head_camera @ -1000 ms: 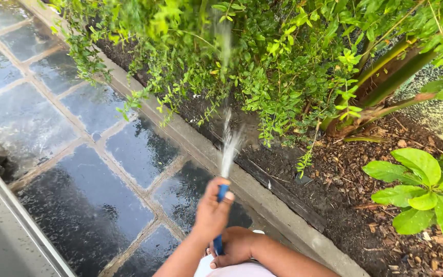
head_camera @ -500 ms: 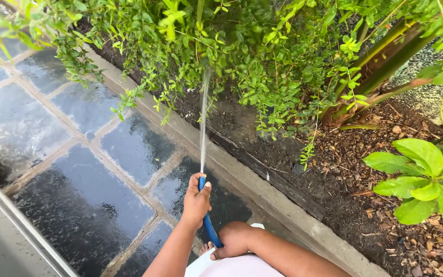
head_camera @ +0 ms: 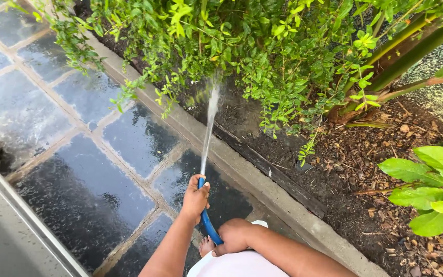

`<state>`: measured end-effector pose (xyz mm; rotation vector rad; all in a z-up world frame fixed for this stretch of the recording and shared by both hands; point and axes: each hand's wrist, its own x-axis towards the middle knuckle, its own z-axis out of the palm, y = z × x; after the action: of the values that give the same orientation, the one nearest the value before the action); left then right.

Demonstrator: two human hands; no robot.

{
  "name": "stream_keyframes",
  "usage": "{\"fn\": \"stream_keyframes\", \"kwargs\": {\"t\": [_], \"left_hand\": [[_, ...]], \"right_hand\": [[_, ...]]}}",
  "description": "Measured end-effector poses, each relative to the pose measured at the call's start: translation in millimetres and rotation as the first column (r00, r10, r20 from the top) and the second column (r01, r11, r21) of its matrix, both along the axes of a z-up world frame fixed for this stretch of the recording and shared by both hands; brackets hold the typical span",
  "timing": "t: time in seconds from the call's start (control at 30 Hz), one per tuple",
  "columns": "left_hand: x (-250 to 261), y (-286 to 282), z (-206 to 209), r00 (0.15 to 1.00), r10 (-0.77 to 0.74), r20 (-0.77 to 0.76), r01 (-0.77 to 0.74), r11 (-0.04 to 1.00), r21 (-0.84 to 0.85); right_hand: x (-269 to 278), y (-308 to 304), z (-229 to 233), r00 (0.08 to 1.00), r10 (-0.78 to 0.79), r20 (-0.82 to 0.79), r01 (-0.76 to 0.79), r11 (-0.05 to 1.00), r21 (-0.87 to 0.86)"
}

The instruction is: The person uses a blue garden hose to water plants and the surrounding soil in a garden bed. They direct the water stream along the edge of a paved area and onto the base of various green plants.

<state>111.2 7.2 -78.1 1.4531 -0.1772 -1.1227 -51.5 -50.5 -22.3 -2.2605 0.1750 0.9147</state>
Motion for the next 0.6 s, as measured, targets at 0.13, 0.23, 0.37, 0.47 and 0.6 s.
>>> {"fn": "stream_keyframes", "kwargs": {"t": [0.13,0.23,0.37,0.47,0.6], "left_hand": [[-5,-6,6,1.000,0.007,0.014,-0.007,0.999,0.038],[-11,-10,11,1.000,0.008,0.019,-0.008,0.999,0.040],[-18,-14,11,0.999,0.011,0.041,-0.013,0.999,0.031],[-22,-14,9,0.999,0.025,0.040,-0.026,0.999,0.029],[-27,-11,6,0.996,0.078,0.031,-0.079,0.996,0.030]], "right_hand": [[-7,-6,3,1.000,-0.029,0.006,0.029,0.999,-0.020],[-11,-10,4,0.999,-0.042,-0.010,0.041,0.999,-0.028],[-18,-12,5,0.998,-0.053,-0.016,0.053,0.998,-0.038],[-23,-13,6,0.998,-0.060,-0.007,0.060,0.997,-0.043],[-27,-12,8,0.998,-0.065,-0.007,0.064,0.997,-0.050]]}}
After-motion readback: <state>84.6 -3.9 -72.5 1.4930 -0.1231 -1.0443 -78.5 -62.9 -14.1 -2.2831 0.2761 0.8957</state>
